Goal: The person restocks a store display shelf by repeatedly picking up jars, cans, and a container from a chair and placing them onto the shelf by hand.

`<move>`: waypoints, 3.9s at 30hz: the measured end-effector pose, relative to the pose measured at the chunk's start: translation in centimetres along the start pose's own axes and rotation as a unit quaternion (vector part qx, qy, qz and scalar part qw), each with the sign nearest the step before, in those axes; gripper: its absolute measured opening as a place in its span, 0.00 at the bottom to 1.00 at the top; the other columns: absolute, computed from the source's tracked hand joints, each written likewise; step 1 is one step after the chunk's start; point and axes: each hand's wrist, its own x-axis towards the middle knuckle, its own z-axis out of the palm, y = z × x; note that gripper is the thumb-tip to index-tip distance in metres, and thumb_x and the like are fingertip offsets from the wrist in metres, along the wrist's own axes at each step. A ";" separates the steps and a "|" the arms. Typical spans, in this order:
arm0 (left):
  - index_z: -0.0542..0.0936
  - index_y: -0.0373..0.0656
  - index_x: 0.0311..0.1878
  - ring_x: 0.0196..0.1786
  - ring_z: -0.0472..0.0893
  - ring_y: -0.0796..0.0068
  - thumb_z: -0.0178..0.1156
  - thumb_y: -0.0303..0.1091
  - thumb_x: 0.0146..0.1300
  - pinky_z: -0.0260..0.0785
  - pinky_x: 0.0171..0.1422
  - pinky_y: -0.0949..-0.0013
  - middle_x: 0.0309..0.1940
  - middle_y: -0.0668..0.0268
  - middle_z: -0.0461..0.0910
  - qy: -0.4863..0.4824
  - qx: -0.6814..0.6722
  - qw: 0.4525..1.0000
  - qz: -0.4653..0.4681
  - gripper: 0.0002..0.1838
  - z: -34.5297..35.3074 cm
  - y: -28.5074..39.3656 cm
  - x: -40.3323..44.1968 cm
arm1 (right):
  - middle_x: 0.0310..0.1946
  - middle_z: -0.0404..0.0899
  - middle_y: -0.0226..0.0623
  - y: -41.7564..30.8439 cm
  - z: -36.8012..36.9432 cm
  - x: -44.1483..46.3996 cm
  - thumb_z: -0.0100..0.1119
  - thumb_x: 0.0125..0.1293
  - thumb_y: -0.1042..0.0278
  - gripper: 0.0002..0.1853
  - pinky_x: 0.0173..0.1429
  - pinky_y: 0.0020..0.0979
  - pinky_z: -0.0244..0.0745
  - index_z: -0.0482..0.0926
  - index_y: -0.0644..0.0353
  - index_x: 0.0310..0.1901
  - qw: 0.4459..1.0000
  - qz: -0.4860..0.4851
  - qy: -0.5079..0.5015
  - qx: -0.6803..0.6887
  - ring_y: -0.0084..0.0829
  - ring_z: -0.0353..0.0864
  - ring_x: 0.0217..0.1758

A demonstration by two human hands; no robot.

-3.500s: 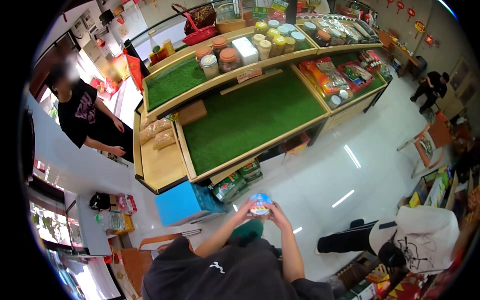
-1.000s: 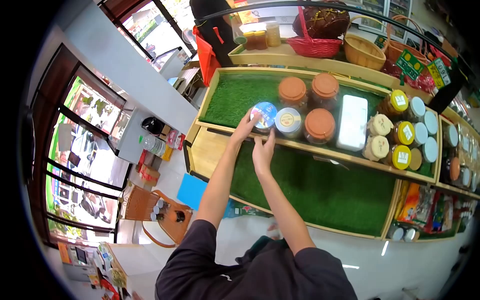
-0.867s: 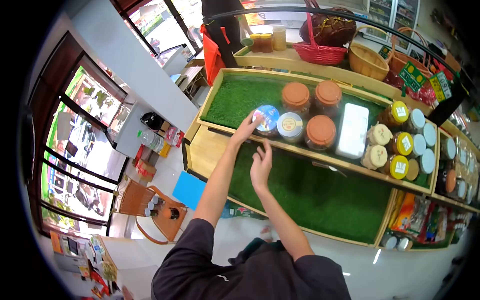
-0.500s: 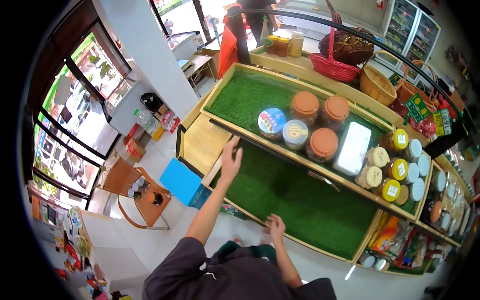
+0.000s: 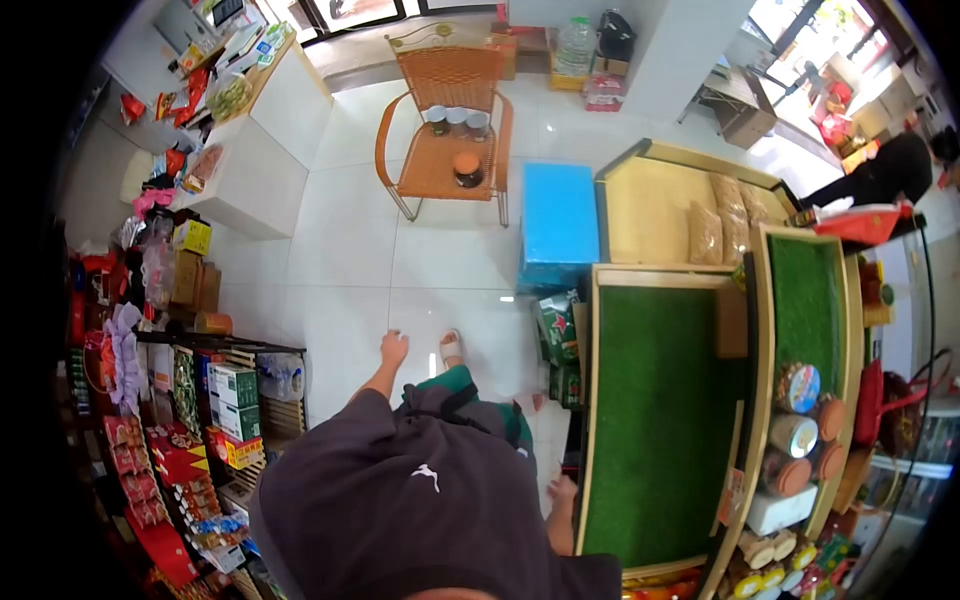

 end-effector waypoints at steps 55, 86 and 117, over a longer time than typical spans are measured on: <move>0.78 0.40 0.53 0.48 0.78 0.69 0.54 0.42 0.63 0.71 0.51 0.69 0.45 0.59 0.81 -0.342 -0.190 0.916 -0.087 0.20 -7.4 19.2 47.6 | 0.44 0.78 0.46 -44.1 57.8 -15.1 0.53 0.65 0.56 0.22 0.42 0.36 0.80 0.69 0.62 0.55 0.982 -0.121 -0.128 -0.069 0.41 0.83 0.40; 0.68 0.41 0.64 0.64 0.68 0.64 0.61 0.33 0.62 0.61 0.66 0.67 0.61 0.57 0.68 -0.320 -0.260 0.899 0.146 0.27 -1.8 32.9 73.3 | 0.56 0.69 0.46 -62.6 102.1 -11.3 0.53 0.58 0.86 0.34 0.51 0.44 0.80 0.57 0.54 0.65 0.854 -0.034 -0.383 0.350 0.43 0.76 0.56; 0.64 0.41 0.66 0.70 0.63 0.53 0.67 0.28 0.55 0.62 0.68 0.59 0.70 0.47 0.57 -0.498 -0.245 0.578 0.598 0.35 -16.2 44.2 43.6 | 0.67 0.56 0.37 -53.9 68.4 -33.1 0.57 0.50 0.89 0.43 0.58 0.38 0.79 0.55 0.57 0.70 0.769 -0.408 -0.264 0.416 0.36 0.75 0.59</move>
